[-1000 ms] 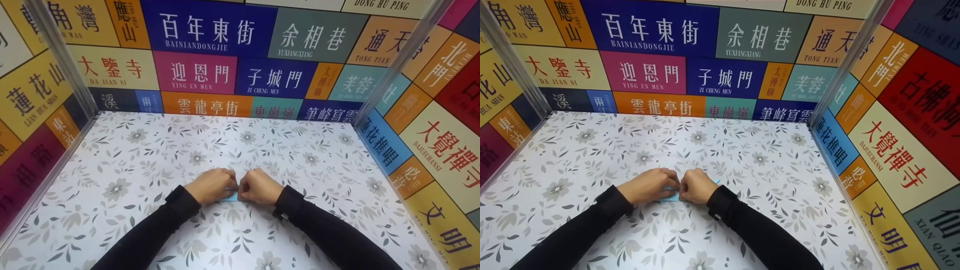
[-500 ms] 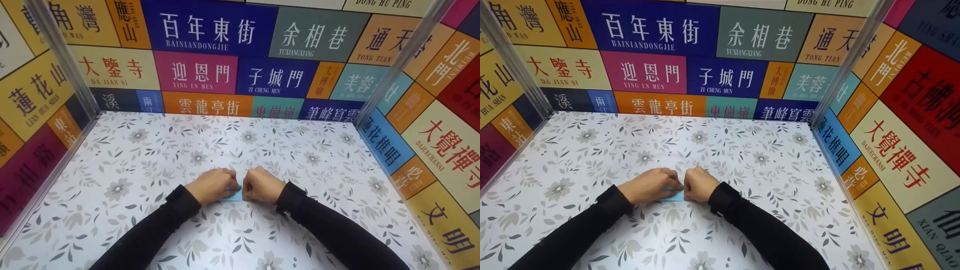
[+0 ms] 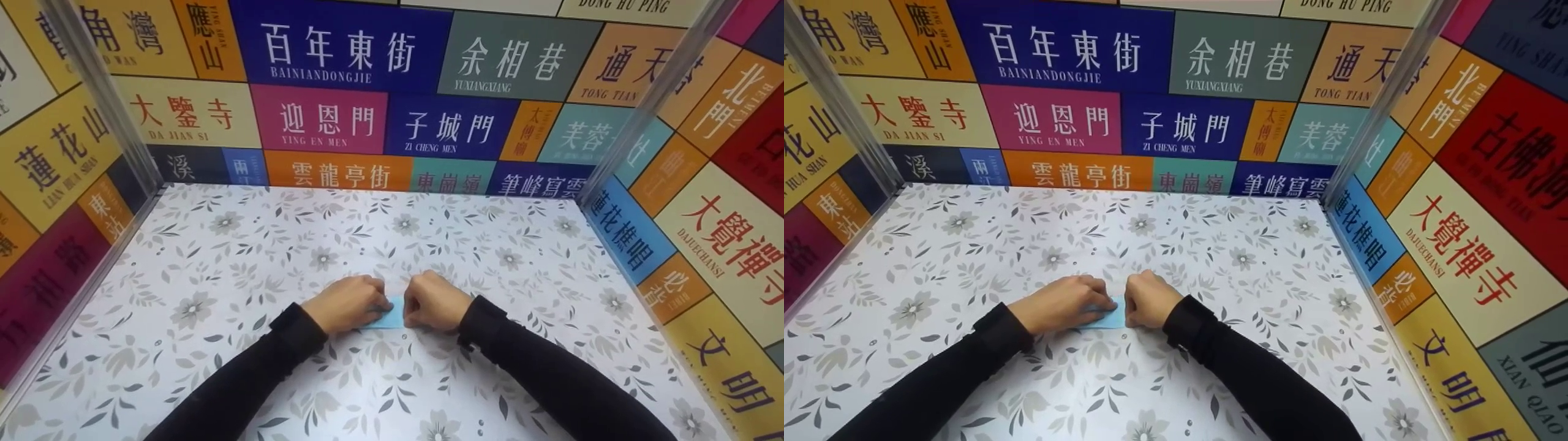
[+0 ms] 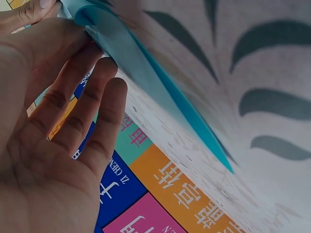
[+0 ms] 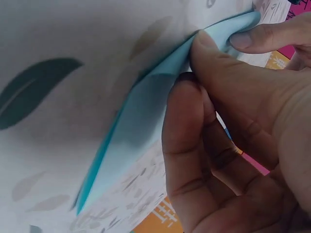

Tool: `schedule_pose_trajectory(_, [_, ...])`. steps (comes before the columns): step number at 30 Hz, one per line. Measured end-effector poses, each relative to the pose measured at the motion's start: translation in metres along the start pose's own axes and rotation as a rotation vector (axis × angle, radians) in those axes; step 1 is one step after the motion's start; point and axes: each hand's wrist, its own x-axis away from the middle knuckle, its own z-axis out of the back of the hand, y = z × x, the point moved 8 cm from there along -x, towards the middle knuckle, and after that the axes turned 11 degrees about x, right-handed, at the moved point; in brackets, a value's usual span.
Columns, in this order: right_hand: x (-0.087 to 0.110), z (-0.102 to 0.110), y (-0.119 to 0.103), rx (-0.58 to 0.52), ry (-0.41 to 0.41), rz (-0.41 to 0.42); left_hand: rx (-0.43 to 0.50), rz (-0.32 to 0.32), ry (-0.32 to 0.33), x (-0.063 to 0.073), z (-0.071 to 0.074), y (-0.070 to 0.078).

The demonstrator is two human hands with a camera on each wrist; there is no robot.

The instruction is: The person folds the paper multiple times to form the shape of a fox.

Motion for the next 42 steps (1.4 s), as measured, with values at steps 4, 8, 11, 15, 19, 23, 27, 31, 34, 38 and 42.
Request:
schedule_pose_trajectory(4, [0.001,-0.001,0.002,0.001,-0.003,0.010,0.006,0.026,-0.008,0.001,0.000,-0.002])
schedule_pose_trajectory(8, [0.002,0.000,0.006,0.017,0.006,0.002,0.011,0.052,-0.010,0.000,0.001,-0.002])
schedule_pose_trajectory(11, [0.005,0.000,0.010,0.018,0.005,-0.015,0.020,0.059,-0.012,0.000,0.001,-0.002])
schedule_pose_trajectory(15, [0.008,-0.001,0.013,0.011,-0.002,-0.023,0.029,0.059,-0.006,0.001,0.002,-0.002])
schedule_pose_trajectory(19, [0.010,0.000,0.016,0.011,-0.001,-0.019,0.042,0.049,0.010,0.001,0.003,-0.002])
schedule_pose_trajectory(23, [0.014,0.001,0.022,0.012,-0.012,-0.041,0.049,0.034,0.007,0.000,0.002,-0.001])
schedule_pose_trajectory(27, [0.018,0.001,0.027,0.010,-0.019,-0.059,0.058,0.047,0.000,-0.001,0.002,-0.002])
schedule_pose_trajectory(31, [0.020,0.001,0.029,0.001,-0.024,-0.067,0.063,0.069,-0.007,-0.001,0.001,-0.003])
schedule_pose_trajectory(34, [0.024,0.001,0.031,-0.014,-0.021,-0.076,0.070,0.069,-0.011,-0.001,0.000,-0.003])
schedule_pose_trajectory(38, [0.027,0.001,0.032,-0.020,-0.009,-0.081,0.072,0.067,-0.015,-0.001,-0.001,-0.004])
schedule_pose_trajectory(42, [0.025,0.003,0.030,-0.022,-0.006,-0.067,0.069,0.077,-0.014,-0.001,-0.001,-0.005])
